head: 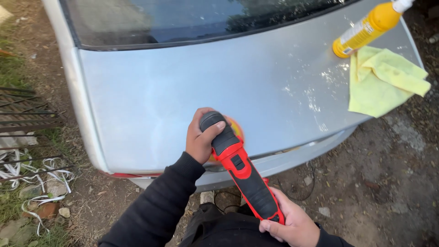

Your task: Polishing the surface of a car's trunk using a power buffer and liquid polish.

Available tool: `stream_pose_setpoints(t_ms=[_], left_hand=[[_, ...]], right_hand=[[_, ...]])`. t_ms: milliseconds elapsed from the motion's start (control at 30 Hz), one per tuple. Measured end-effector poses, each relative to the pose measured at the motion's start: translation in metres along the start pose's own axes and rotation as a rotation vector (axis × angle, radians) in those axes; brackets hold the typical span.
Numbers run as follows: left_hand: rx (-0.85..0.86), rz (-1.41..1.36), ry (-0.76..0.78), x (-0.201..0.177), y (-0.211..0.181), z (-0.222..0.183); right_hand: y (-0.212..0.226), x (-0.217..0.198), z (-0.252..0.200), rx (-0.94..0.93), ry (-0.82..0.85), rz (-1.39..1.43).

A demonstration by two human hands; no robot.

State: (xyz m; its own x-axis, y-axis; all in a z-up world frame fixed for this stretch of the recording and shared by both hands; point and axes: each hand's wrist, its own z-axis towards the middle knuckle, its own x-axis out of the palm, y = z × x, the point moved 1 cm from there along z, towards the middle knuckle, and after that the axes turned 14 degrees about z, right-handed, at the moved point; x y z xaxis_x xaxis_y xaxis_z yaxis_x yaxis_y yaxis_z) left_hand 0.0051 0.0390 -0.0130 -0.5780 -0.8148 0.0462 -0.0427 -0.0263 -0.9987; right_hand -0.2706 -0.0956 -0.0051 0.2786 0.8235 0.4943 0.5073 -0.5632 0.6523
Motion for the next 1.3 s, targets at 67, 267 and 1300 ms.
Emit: stream_pose_setpoints(t_ms=[67, 267, 1300], left_hand=[[-0.016, -0.078, -0.021, -0.015, -0.002, -0.008], [-0.029, -0.102, -0.139, -0.047, 0.004, -0.016], [0.059, -0.217, 0.034, -0.152, -0.001, 0.174]], right_hand=[[-0.001, 0.012, 0.009, 0.022, -0.039, -0.05], [-0.015, 0.02, 0.034, 0.002, -0.179, -0.14], [0.113, 0.137, 0.17, -0.063, -0.071, 0.001]])
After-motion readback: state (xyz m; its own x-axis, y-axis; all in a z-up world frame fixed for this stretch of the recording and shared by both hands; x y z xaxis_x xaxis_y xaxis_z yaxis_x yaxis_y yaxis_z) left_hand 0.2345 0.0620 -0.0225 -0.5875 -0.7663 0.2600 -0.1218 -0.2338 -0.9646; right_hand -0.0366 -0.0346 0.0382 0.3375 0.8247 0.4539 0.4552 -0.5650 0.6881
